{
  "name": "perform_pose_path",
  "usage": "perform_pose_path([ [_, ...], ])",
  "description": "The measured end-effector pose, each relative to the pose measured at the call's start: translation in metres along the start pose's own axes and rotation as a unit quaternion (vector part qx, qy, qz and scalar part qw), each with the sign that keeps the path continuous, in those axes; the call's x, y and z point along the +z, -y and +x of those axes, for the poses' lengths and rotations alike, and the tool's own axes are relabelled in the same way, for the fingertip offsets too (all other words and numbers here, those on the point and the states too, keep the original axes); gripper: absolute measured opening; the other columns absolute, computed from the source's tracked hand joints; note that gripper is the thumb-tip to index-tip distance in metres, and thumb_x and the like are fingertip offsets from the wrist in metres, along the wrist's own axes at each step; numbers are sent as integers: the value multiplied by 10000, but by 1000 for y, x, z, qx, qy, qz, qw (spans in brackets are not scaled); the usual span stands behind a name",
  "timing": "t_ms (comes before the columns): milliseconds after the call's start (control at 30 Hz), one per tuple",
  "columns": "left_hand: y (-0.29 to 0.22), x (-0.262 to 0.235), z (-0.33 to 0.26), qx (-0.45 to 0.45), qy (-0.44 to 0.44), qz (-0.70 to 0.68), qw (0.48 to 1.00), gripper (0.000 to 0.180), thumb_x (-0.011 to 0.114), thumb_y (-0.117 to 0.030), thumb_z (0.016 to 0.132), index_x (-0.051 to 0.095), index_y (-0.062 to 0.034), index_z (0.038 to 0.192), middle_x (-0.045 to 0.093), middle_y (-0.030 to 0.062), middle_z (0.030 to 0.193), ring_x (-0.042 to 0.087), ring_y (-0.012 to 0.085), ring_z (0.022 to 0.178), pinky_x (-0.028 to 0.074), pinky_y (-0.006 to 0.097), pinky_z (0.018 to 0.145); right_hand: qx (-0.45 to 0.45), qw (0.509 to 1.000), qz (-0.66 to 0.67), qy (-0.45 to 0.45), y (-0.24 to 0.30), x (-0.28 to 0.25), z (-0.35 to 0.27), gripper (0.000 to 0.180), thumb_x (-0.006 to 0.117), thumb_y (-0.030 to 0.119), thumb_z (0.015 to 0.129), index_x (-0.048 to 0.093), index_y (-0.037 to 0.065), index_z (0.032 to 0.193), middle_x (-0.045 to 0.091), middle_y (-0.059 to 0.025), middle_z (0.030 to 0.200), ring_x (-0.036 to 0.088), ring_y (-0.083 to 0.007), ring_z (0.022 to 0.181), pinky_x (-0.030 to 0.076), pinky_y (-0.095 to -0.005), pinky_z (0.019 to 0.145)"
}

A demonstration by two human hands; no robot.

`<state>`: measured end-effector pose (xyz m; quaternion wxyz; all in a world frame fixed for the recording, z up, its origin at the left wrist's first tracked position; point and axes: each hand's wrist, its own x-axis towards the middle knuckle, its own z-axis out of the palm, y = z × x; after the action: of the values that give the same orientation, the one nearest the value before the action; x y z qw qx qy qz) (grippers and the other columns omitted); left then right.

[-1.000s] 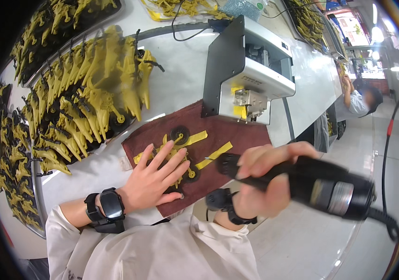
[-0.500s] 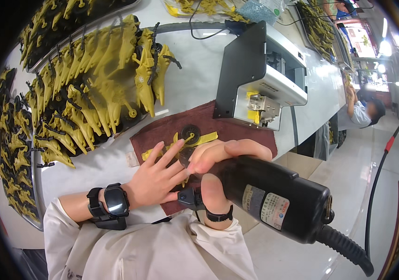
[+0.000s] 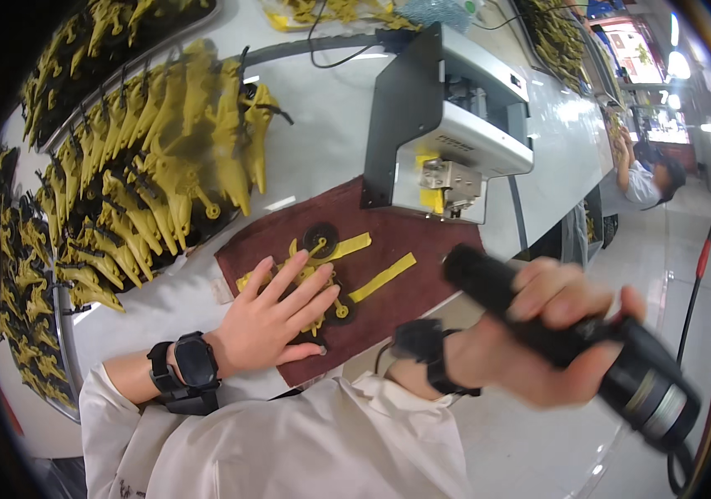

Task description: Using an electric screwdriver to assemble small yellow plastic components in a factory setting.

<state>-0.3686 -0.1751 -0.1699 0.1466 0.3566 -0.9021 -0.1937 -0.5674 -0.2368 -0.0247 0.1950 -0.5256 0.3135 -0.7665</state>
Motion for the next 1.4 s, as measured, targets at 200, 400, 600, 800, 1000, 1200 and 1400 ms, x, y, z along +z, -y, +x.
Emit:
perform_pose_path([
  [200,-1,-1,4,-1,9,-13,1000,756,561,-563,775,386,-128,1368,315,87,1455,247,345,1354,200,526,1060,53,990,-123,-47,-54,3,36,358,573,120,817,416,-28,1102,503,-78,630,479,-164,494,432,-294,516],
  [400,-2,-1,3,7,-6,-15,1000,755,609,-521,763,395,-99,1352,318,101,1447,240,320,1362,225,494,1066,138,984,21,109,-12,-7,-15,486,649,229,823,381,-8,1151,532,-99,649,513,-185,517,432,-327,497],
  [600,-2,0,1,2,3,7,1000,769,560,-567,771,381,-125,1374,312,85,1458,250,328,1358,175,522,1073,87,981,11,174,-25,35,-48,480,539,309,876,351,-4,1188,515,-86,702,481,-191,493,417,-341,510],
  [800,-1,-1,2,2,3,-15,1000,782,580,-555,760,373,-123,1378,315,83,1456,258,324,1355,203,523,1062,118,975,30,188,-45,33,-51,452,541,260,878,350,3,1197,525,-90,724,510,-199,522,434,-343,531],
  [1000,1,-3,2,1,-3,-28,1000,777,609,-530,748,390,-108,1362,327,89,1445,260,313,1354,233,500,1059,163,962,59,211,-67,31,-50,387,532,239,875,368,34,1160,509,-84,708,492,-181,519,418,-311,503],
  [1200,-1,-6,7,5,-4,-25,1000,759,621,-510,747,410,-94,1346,349,97,1428,272,301,1347,259,474,1058,179,950,108,233,-71,27,-45,355,620,121,822,386,34,1074,531,-103,686,519,-181,536,460,-323,521],
  [1400,5,-2,3,0,7,16,1000,758,596,-542,752,423,-85,1332,370,115,1408,286,316,1336,294,446,1043,127,950,-5,287,-51,25,-42,486,577,271,855,369,19,1215,529,-93,716,521,-219,569,450,-357,562],
])
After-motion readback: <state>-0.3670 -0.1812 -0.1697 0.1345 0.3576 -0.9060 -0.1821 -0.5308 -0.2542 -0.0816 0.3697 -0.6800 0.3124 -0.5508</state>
